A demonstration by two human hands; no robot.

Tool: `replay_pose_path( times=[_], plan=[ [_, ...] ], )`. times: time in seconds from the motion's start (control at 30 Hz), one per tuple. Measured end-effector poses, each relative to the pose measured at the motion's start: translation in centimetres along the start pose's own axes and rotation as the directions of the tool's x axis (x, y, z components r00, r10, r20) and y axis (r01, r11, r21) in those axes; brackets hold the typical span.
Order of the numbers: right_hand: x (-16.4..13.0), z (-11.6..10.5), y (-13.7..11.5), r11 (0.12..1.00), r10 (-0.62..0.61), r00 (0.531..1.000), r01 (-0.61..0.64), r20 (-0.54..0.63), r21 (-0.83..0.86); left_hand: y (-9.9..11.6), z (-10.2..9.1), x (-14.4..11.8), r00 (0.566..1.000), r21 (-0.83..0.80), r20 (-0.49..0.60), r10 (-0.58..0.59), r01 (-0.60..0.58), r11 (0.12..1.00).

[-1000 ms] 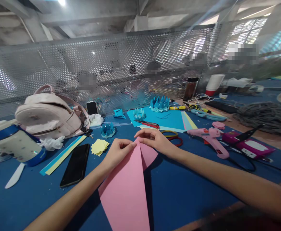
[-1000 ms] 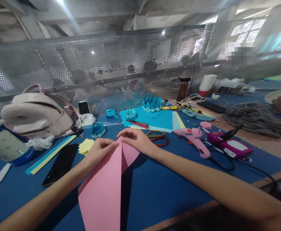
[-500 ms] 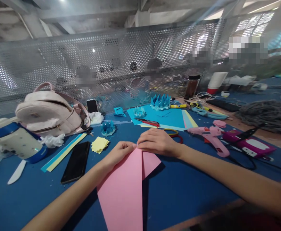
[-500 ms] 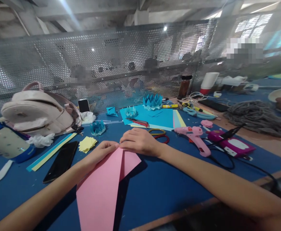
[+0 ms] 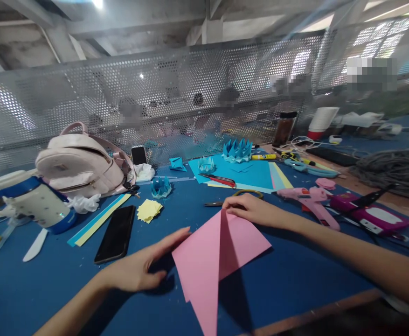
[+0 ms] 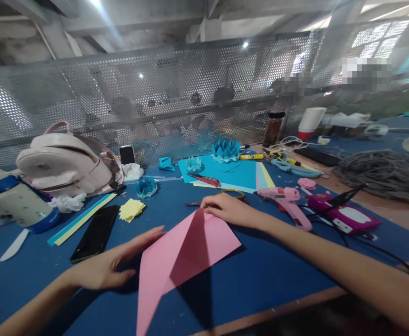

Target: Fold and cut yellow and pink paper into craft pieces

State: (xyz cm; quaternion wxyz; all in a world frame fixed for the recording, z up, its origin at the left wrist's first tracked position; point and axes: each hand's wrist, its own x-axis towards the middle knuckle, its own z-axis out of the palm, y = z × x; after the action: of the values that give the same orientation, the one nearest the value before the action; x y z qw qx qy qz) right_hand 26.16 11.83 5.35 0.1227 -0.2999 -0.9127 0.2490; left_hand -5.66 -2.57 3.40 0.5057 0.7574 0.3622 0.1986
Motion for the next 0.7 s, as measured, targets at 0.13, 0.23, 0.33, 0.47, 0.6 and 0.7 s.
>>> replay_pose_path(
  times=[0.13, 0.23, 0.33, 0.47, 0.6, 0.7],
  plan=[
    [-0.5, 0.2, 0.1, 0.999, 0.036, 0.997, -0.035, 0.071, -0.021, 0.4, 1.7, -0.2, 0.976, -0.071, -0.165, -0.143, 0.133, 0.989],
    [-0.5, 0.4, -0.5, 1.0, 0.016, 0.997, -0.015, 0.075, -0.009, 0.3, 2.8, 1.9, 0.887, -0.231, -0.421, -0.192, 0.1, 0.968],
    [0.0, 0.6, -1.3, 0.995, 0.008, 0.999, -0.012, 0.037, 0.095, 0.0, 3.3, 4.1, 0.806, -0.378, -0.513, -0.294, 0.095, 0.921],
    [1.2, 1.8, -1.3, 0.964, 0.015, 1.0, -0.021, 0.026, 0.264, -0.8, 3.7, 5.6, 0.839, -0.569, -0.429, -0.335, 0.037, 0.821],
    [1.8, 3.5, -0.7, 0.889, 0.12, 0.993, -0.105, -0.005, 0.446, -1.9, 3.4, 5.9, 0.832, -0.254, -0.513, -0.21, 0.087, 0.963],
    [1.9, 4.4, -0.4, 0.871, 0.166, 0.981, -0.095, -0.105, 0.483, -2.6, 2.9, 5.8, 0.819, -0.093, -0.548, -0.173, 0.146, 0.985]
  ],
)
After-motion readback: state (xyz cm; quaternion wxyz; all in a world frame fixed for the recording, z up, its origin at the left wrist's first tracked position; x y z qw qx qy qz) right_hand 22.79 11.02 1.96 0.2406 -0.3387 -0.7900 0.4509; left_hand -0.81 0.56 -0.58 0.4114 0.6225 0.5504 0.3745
